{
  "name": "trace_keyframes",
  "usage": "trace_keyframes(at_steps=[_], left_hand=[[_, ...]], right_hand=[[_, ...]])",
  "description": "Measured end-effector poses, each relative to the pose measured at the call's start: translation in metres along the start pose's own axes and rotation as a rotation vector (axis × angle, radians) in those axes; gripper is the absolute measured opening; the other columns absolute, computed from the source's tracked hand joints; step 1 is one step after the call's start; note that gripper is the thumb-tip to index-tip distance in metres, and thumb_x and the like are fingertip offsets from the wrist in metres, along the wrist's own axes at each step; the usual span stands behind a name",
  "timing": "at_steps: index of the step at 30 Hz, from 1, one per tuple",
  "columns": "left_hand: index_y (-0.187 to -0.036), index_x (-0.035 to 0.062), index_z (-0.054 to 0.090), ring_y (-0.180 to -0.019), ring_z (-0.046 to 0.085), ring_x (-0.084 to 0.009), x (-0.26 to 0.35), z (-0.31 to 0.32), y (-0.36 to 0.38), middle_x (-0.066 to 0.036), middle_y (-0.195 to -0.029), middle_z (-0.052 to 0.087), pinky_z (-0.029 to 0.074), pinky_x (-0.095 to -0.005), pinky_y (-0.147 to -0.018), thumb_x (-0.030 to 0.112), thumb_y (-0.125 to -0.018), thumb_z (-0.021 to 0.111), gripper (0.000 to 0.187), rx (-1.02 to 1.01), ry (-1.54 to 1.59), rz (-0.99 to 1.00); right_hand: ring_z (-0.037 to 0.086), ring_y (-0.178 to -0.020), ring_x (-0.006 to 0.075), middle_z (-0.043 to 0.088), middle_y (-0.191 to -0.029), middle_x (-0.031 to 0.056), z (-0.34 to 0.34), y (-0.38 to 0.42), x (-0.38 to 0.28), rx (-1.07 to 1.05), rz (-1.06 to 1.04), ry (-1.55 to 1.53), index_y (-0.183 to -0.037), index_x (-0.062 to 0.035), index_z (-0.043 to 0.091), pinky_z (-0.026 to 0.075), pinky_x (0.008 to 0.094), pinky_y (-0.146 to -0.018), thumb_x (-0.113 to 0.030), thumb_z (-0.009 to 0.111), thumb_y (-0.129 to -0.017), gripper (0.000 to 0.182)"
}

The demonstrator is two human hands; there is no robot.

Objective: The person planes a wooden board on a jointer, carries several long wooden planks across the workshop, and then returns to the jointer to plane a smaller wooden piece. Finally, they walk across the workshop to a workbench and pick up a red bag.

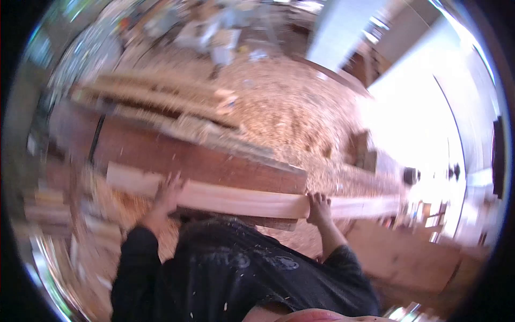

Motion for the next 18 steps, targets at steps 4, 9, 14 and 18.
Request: trace_keyframes(at_steps=[4,9,14,18], left_hand=[[-0.160,0.0264,0.039,-0.152,0.029,-0.0480,-0.005,-0.042,-0.007,-0.021,-0.168,0.025,0.037,-0.0638,-0.115,0.023,-0.093,0.060,0.070,-0.008,0.050,0.032],[-0.141,0.0223,0.064,-0.148,0.039,-0.0409,-0.025,-0.054,-0.017,-0.022,-0.162,0.037,0.036,-0.0580,-0.117,0.024,-0.091,0.062,0.051,0.064,0.224,-0.156],[-0.126,0.0192,0.074,-0.148,0.040,-0.0328,-0.036,-0.037,-0.011,-0.013,-0.156,0.049,0.030,-0.0528,-0.122,0.025,-0.085,0.069,0.042,0.356,0.330,-0.387],[-0.142,0.0160,0.062,-0.151,0.035,-0.0344,-0.013,-0.057,0.003,-0.014,-0.165,0.034,0.031,-0.0462,-0.123,0.028,-0.081,0.075,0.064,0.527,0.290,-0.587]], right_hand=[[0.049,-0.137,0.0401,0.053,-0.144,0.0196,-0.042,-0.011,-0.007,-0.186,-0.117,0.022,-0.152,-0.0158,0.040,0.042,0.0530,-0.112,-0.024,0.096,-0.051,0.116],[0.054,-0.134,0.0415,0.057,-0.142,0.0254,-0.012,-0.081,0.054,-0.461,-0.349,-0.103,-0.158,-0.0063,0.032,0.045,0.0430,-0.114,-0.035,0.099,-0.043,0.136],[0.048,-0.143,0.0304,0.053,-0.152,0.0209,-0.016,-0.094,0.058,-0.620,-0.314,-0.208,-0.156,0.0046,0.033,0.035,0.0341,-0.121,-0.031,0.101,-0.041,0.138],[0.058,-0.128,0.0197,0.062,-0.143,0.0094,0.010,-0.095,0.085,-0.557,-0.333,-0.371,-0.153,-0.0041,0.045,0.044,0.0330,-0.110,-0.016,0.097,-0.047,0.118]])
Point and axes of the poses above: each hand's wrist, its own y-axis away from the middle knuckle, its own z-axis out of the palm, x = y × z, the point moved 1 cm from there along -y, towards the middle knuckle
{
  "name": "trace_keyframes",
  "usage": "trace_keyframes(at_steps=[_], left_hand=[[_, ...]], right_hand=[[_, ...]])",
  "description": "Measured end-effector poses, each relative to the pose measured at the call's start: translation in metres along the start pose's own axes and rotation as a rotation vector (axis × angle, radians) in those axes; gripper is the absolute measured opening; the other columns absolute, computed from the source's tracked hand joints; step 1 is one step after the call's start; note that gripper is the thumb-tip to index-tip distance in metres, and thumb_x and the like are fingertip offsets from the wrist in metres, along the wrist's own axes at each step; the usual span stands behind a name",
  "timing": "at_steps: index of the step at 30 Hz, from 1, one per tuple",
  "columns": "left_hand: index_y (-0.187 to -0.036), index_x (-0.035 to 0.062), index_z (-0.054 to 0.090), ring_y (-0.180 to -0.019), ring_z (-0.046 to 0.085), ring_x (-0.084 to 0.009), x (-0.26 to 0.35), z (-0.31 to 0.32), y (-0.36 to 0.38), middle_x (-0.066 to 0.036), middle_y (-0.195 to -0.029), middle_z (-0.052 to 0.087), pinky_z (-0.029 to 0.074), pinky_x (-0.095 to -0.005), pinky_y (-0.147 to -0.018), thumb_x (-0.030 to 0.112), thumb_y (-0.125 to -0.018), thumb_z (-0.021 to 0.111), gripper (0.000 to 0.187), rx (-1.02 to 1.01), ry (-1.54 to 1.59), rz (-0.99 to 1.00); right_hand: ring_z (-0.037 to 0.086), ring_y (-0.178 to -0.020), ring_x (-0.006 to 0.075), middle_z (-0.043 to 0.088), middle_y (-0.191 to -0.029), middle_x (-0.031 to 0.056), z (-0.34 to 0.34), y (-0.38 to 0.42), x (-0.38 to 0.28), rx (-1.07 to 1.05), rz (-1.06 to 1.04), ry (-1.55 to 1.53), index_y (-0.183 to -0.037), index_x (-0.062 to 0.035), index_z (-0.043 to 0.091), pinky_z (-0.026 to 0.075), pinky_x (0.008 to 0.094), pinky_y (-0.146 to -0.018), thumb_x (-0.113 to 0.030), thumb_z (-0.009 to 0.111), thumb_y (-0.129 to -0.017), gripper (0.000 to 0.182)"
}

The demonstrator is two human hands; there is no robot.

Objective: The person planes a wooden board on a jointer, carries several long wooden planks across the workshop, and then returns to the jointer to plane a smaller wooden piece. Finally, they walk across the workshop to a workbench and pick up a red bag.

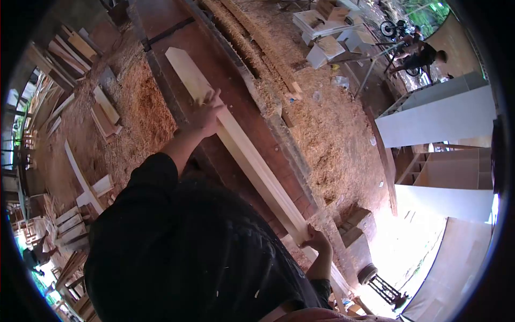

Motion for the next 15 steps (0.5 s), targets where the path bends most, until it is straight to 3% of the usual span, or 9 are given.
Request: trace_keyframes(at_steps=[3,6,9,12,15], left_hand=[[-0.159,0.0099,0.037,-0.152,0.031,-0.0399,-0.027,0.071,-0.008,-0.024,-0.167,0.024,0.026,-0.0539,-0.124,0.035,-0.081,0.077,0.092,0.291,0.202,-0.365],[-0.164,0.0075,0.017,-0.154,0.029,-0.0386,-0.037,0.106,-0.017,-0.026,-0.167,0.024,0.029,-0.0554,-0.121,0.043,-0.082,0.079,0.109,0.194,0.875,-0.807],[-0.164,0.0071,0.018,-0.149,0.038,-0.0354,-0.017,0.079,-0.024,-0.022,-0.164,0.031,0.035,-0.0514,-0.118,0.047,-0.084,0.079,0.108,-0.032,1.307,-0.901],[-0.160,0.0054,0.023,-0.140,0.047,-0.0311,0.009,0.046,-0.033,-0.017,-0.156,0.044,0.039,-0.0480,-0.113,0.045,-0.083,0.082,0.105,-0.087,1.461,-0.838],[-0.150,0.0039,0.040,-0.124,0.060,-0.0282,0.020,0.050,-0.046,-0.013,-0.138,0.059,0.048,-0.0458,-0.101,0.039,-0.081,0.085,0.090,-0.039,1.448,-0.896]], right_hand=[[0.061,-0.119,0.0152,0.068,-0.133,0.0063,-0.012,0.008,-0.021,-0.028,0.066,-0.149,-0.147,-0.0030,0.053,0.047,0.0323,-0.104,-0.010,0.094,-0.050,0.106],[0.065,-0.114,0.0169,0.073,-0.124,0.0056,-0.020,0.007,-0.022,-0.029,0.089,-0.212,-0.144,-0.0049,0.057,0.050,0.0348,-0.102,-0.011,0.094,-0.054,0.097],[0.069,-0.111,0.0214,0.075,-0.118,0.0085,-0.020,0.017,-0.053,0.153,-0.086,-0.138,-0.140,-0.0088,0.061,0.052,0.0370,-0.100,-0.015,0.095,-0.056,0.091],[0.071,-0.112,0.0317,0.075,-0.116,0.0186,-0.013,0.012,-0.058,0.225,-0.113,0.062,-0.138,-0.0115,0.062,0.056,0.0435,-0.097,-0.016,0.089,-0.062,0.082],[0.071,-0.107,0.0390,0.075,-0.111,0.0202,-0.003,0.015,-0.081,0.337,0.122,0.294,-0.134,-0.0158,0.064,0.058,0.0487,-0.091,-0.013,0.079,-0.072,0.064]])
Point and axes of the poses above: each hand's wrist, its own y-axis away from the middle knuckle, its own z-axis out of the palm, x = y × z, the point moved 1 cm from there along -y, towards the middle knuckle
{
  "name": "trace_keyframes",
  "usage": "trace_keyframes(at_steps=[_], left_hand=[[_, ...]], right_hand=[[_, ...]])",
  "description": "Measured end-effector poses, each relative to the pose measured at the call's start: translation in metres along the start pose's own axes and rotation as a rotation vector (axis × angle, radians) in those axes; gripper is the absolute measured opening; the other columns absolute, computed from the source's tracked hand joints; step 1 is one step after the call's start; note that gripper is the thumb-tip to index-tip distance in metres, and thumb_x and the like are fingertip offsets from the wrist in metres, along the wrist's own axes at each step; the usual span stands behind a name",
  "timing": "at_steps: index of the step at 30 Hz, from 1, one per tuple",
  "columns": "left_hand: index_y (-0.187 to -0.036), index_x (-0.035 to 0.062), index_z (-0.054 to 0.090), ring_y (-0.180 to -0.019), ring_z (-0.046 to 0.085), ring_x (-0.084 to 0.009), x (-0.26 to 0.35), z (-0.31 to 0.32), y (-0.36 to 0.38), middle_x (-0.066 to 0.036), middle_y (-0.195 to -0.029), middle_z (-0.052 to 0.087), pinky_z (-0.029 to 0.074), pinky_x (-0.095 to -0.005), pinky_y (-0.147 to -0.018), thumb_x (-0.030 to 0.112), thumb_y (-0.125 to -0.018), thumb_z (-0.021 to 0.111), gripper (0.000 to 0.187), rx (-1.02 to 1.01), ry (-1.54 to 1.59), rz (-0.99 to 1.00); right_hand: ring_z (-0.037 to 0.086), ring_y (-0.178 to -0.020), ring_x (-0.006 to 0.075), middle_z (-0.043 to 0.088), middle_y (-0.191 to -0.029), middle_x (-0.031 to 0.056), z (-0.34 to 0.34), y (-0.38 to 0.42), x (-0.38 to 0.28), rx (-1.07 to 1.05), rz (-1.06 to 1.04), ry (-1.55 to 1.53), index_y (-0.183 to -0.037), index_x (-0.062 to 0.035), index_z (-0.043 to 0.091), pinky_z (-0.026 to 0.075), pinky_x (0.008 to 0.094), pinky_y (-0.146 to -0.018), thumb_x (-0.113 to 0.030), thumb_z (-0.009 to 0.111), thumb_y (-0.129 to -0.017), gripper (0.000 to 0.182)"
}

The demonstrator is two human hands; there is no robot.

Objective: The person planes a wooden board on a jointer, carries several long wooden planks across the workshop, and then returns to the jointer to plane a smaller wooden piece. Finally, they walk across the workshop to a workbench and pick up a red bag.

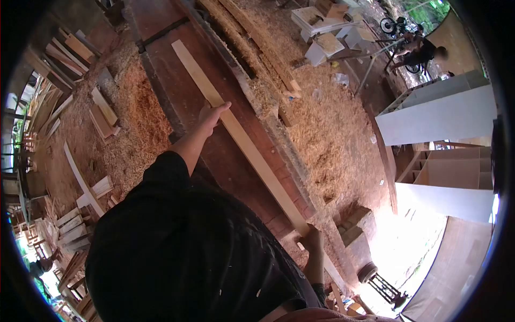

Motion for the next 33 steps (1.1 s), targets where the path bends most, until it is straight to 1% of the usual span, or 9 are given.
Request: trace_keyframes(at_steps=[6,9,12,15,18,21,24,30,33], left_hand=[[-0.123,0.0031,0.062,-0.099,0.071,-0.0235,-0.010,0.016,-0.029,-0.010,-0.112,0.072,0.057,-0.0386,-0.082,0.026,-0.079,0.087,0.055,0.088,-0.015,0.141],[-0.123,0.0026,0.062,-0.101,0.071,-0.0226,0.000,0.023,-0.026,-0.010,-0.112,0.071,0.056,-0.0391,-0.085,0.022,-0.082,0.085,0.051,-0.012,-0.001,0.211],[-0.123,0.0017,0.061,-0.102,0.071,-0.0224,0.014,0.032,-0.021,-0.009,-0.111,0.072,0.056,-0.0395,-0.084,0.020,-0.084,0.084,0.048,-0.032,-0.077,0.168],[-0.126,0.0042,0.061,-0.104,0.070,-0.0214,0.016,0.038,-0.019,-0.008,-0.115,0.070,0.057,-0.0416,-0.085,0.023,-0.089,0.080,0.046,-0.065,0.039,0.122],[-0.132,0.0081,0.060,-0.108,0.068,-0.0206,0.011,0.034,-0.029,-0.006,-0.120,0.067,0.058,-0.0439,-0.086,0.026,-0.095,0.074,0.044,-0.101,0.154,0.068],[-0.136,0.0113,0.059,-0.110,0.066,-0.0200,0.010,0.029,-0.033,-0.004,-0.122,0.065,0.059,-0.0456,-0.088,0.027,-0.097,0.070,0.043,-0.215,0.249,0.077],[-0.136,0.0106,0.059,-0.109,0.066,-0.0195,0.013,0.031,-0.046,-0.003,-0.120,0.064,0.059,-0.0455,-0.090,0.026,-0.096,0.071,0.044,-0.229,0.272,0.092],[-0.132,0.0083,0.063,-0.108,0.066,-0.0197,0.021,0.028,-0.070,-0.005,-0.119,0.066,0.060,-0.0437,-0.083,0.026,-0.096,0.072,0.041,-0.207,0.250,0.137],[-0.128,0.0058,0.066,-0.106,0.067,-0.0209,0.019,0.026,-0.087,-0.007,-0.115,0.068,0.061,-0.0433,-0.080,0.024,-0.096,0.072,0.038,-0.200,0.270,0.169]], right_hand=[[0.071,-0.103,0.0402,0.074,-0.109,0.0211,-0.008,0.015,-0.020,0.089,0.052,-0.049,-0.132,-0.0164,0.065,0.058,0.0498,-0.088,-0.011,0.071,-0.075,0.058],[0.071,-0.103,0.0400,0.074,-0.109,0.0217,0.004,0.010,-0.005,0.106,-0.010,-0.075,-0.134,-0.0159,0.065,0.058,0.0491,-0.088,-0.010,0.071,-0.074,0.060],[0.072,-0.103,0.0383,0.074,-0.109,0.0217,-0.002,0.013,-0.013,0.102,0.011,-0.098,-0.127,-0.0100,0.068,0.058,0.0472,-0.088,-0.021,0.085,-0.070,0.061],[0.072,-0.104,0.0373,0.074,-0.110,0.0220,-0.012,0.017,-0.025,0.053,0.021,-0.037,-0.128,-0.0090,0.067,0.058,0.0465,-0.089,-0.017,0.085,-0.069,0.063],[0.072,-0.102,0.0388,0.075,-0.106,0.0217,-0.004,0.011,-0.018,0.038,0.022,-0.123,-0.132,-0.0135,0.066,0.058,0.0470,-0.089,-0.005,0.074,-0.067,0.065],[0.072,-0.102,0.0391,0.075,-0.106,0.0215,-0.006,0.008,-0.022,0.021,0.050,-0.087,-0.132,-0.0140,0.066,0.058,0.0476,-0.088,-0.003,0.073,-0.066,0.067],[0.072,-0.103,0.0392,0.075,-0.107,0.0210,-0.006,0.000,-0.023,0.032,0.069,-0.131,-0.132,-0.0148,0.067,0.058,0.0484,-0.088,-0.001,0.072,-0.067,0.067],[0.072,-0.100,0.0402,0.074,-0.104,0.0219,-0.030,-0.015,-0.047,0.071,0.059,-0.132,-0.122,-0.0065,0.070,0.059,0.0464,-0.085,0.000,0.078,-0.060,0.062],[0.071,-0.106,0.0385,0.075,-0.109,0.0210,-0.039,-0.022,-0.056,0.030,0.060,-0.089,-0.131,-0.0144,0.068,0.059,0.0487,-0.089,-0.002,0.076,-0.068,0.065]])
Point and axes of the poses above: each hand's wrist, its own y-axis away from the middle knuckle, its own z-axis out of the palm, x = y × z, the point moved 1 cm from there along -y, towards the middle knuckle
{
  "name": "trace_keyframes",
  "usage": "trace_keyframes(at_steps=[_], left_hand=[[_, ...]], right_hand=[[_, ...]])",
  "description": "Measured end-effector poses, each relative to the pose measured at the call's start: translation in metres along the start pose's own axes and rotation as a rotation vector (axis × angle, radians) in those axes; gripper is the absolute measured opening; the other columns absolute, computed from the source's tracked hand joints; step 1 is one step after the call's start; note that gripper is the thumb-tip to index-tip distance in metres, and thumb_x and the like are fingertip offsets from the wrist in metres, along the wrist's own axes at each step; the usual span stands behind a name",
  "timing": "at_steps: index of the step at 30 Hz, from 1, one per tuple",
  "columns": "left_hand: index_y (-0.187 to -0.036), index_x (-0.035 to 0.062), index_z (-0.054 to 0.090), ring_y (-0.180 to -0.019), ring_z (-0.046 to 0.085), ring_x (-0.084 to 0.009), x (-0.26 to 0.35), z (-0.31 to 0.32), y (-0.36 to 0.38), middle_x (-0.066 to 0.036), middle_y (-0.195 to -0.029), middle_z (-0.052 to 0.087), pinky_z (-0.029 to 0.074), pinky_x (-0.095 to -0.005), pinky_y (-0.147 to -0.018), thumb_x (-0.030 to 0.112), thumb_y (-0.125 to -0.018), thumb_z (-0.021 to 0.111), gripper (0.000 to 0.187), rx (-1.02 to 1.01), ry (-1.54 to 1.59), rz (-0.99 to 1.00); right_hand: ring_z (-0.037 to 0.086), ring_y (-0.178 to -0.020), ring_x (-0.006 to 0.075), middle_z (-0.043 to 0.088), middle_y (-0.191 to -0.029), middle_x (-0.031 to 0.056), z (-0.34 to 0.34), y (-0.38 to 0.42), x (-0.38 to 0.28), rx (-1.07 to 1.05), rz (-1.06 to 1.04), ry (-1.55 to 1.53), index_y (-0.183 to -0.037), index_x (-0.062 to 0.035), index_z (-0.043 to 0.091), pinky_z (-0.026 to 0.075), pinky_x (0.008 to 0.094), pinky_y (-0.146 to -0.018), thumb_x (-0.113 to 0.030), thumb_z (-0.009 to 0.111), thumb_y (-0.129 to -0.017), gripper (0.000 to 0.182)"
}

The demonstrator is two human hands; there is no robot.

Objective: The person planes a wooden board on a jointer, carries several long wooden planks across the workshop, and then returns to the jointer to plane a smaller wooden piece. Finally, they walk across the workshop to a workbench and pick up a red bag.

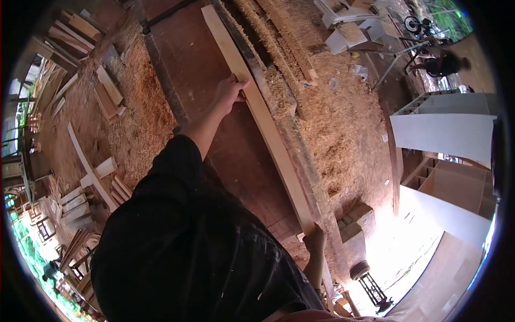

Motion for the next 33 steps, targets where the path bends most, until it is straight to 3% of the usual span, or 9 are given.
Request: trace_keyframes(at_steps=[15,19,31,33], left_hand=[[-0.108,0.0031,0.069,-0.083,0.070,-0.0187,0.034,-0.028,-0.064,-0.006,-0.096,0.069,0.061,-0.0392,-0.071,0.029,-0.094,0.076,0.030,0.000,0.022,0.052],[-0.104,0.0017,0.069,-0.079,0.071,-0.0193,0.037,-0.037,-0.077,-0.009,-0.092,0.070,0.061,-0.0381,-0.068,0.029,-0.093,0.077,0.031,-0.006,0.010,0.061],[-0.098,-0.0008,0.070,-0.072,0.070,-0.0171,0.062,-0.061,-0.114,-0.008,-0.086,0.070,0.059,-0.0349,-0.059,0.025,-0.093,0.077,0.027,0.005,0.019,0.087],[-0.105,0.0016,0.071,-0.078,0.070,-0.0167,0.062,-0.065,-0.118,-0.007,-0.090,0.071,0.061,-0.0355,-0.065,0.026,-0.095,0.075,0.026,-0.009,-0.030,0.069]], right_hand=[[0.073,-0.100,0.0406,0.075,-0.105,0.0236,-0.017,-0.050,-0.059,0.098,-0.060,0.059,-0.132,-0.0096,0.066,0.060,0.0491,-0.087,-0.007,0.078,-0.065,0.069],[0.073,-0.100,0.0411,0.074,-0.105,0.0244,-0.020,-0.057,-0.072,0.040,-0.047,0.098,-0.134,-0.0089,0.065,0.059,0.0483,-0.087,-0.008,0.078,-0.064,0.071],[0.072,-0.101,0.0431,0.074,-0.103,0.0284,-0.028,-0.070,-0.131,0.031,-0.018,0.151,-0.132,-0.0002,0.064,0.059,0.0492,-0.088,-0.009,0.080,-0.062,0.072],[0.072,-0.101,0.0435,0.073,-0.104,0.0286,-0.026,-0.072,-0.132,0.034,-0.008,0.159,-0.131,-0.0014,0.065,0.059,0.0494,-0.088,-0.009,0.080,-0.063,0.070]])
Point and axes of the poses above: each hand's wrist, its own y-axis away from the middle knuckle, its own z-axis out of the palm, x = y × z, the point moved 1 cm from there along -y, towards the middle knuckle
